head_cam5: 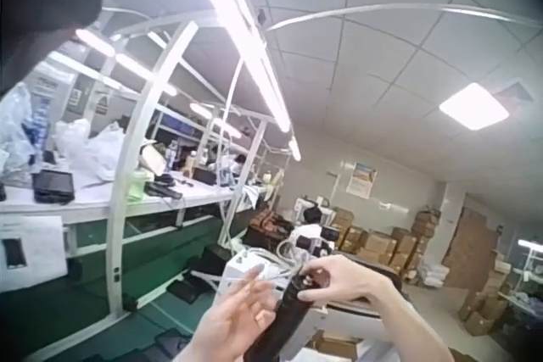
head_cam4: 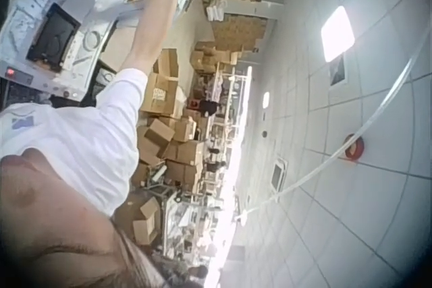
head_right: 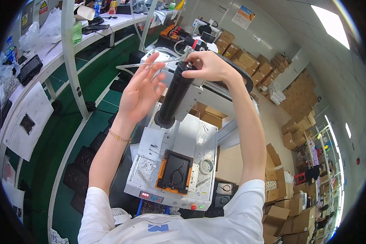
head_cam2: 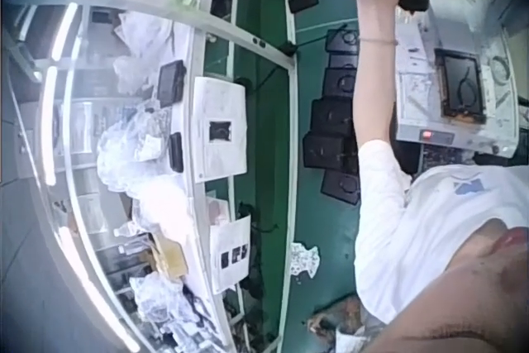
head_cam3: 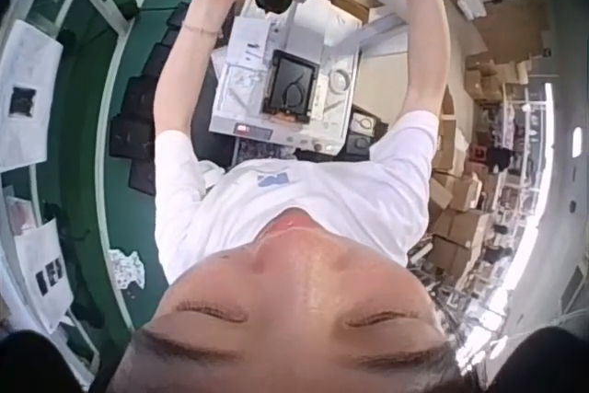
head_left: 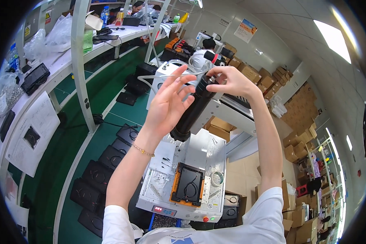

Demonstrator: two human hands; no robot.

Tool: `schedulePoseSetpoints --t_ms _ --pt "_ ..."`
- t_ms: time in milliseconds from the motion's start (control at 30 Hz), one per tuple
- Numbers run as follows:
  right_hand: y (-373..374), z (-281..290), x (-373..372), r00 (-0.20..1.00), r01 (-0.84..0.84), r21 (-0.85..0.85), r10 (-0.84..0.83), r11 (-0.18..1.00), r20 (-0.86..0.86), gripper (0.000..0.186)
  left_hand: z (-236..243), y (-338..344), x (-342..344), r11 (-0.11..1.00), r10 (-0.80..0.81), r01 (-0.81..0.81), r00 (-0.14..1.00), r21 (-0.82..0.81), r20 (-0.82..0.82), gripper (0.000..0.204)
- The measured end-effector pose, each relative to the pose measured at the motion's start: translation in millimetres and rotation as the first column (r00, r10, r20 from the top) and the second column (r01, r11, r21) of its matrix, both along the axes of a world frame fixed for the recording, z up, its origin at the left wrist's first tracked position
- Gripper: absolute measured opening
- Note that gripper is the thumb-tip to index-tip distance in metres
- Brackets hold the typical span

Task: Servicing a glue dispensing machine by replacing the sealant cartridge and inspecting the nozzle and machine components.

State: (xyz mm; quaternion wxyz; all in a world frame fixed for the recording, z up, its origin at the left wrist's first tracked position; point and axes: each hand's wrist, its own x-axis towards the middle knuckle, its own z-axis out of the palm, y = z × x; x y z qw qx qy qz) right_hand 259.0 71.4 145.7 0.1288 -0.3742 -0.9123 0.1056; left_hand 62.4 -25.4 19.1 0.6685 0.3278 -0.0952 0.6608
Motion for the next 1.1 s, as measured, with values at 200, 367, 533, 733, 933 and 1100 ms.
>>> schedulePoseSetpoints --t_ms 200,367,533,733,933,1100 --pt "-5.3 6.0 -6.0 0.994 -0.043 0.031 0.039 0.999 0.104 0.049 -2.4 4.4 -5.1 0.999 0.032 -0.032 0.997 -0.003 -0.064 0.046" --pt "-10.8 6.5 -25.6 0.907 0.202 0.276 -0.285 0.94 0.309 0.07 -4.6 7.2 -6.9 0.999 0.034 -0.033 0.997 0.005 -0.065 0.046" --pt "-11.1 0.5 -17.9 0.978 0.109 0.387 -0.169 0.916 0.123 0.082 -2.1 10.5 -7.7 1.0 -0.003 0.003 1.0 0.02 -0.024 0.046" --pt "-25.4 15.1 -38.4 0.793 0.253 0.464 -0.457 0.849 0.402 0.085 -0.3 12.9 -8.1 1.0 -0.007 0.006 1.0 0.03 0.002 0.045" --pt "-14.8 9.1 -41.9 0.789 0.275 0.447 -0.465 0.851 0.401 0.09 1.8 13.2 -6.5 0.998 -0.023 0.022 1.0 0.052 0.014 0.042" --pt "-15.4 19.5 -39.2 0.826 0.193 0.251 -0.295 0.949 0.481 0.074 1.8 12.0 -6.4 0.998 -0.045 0.043 0.998 0.042 0.053 0.046"
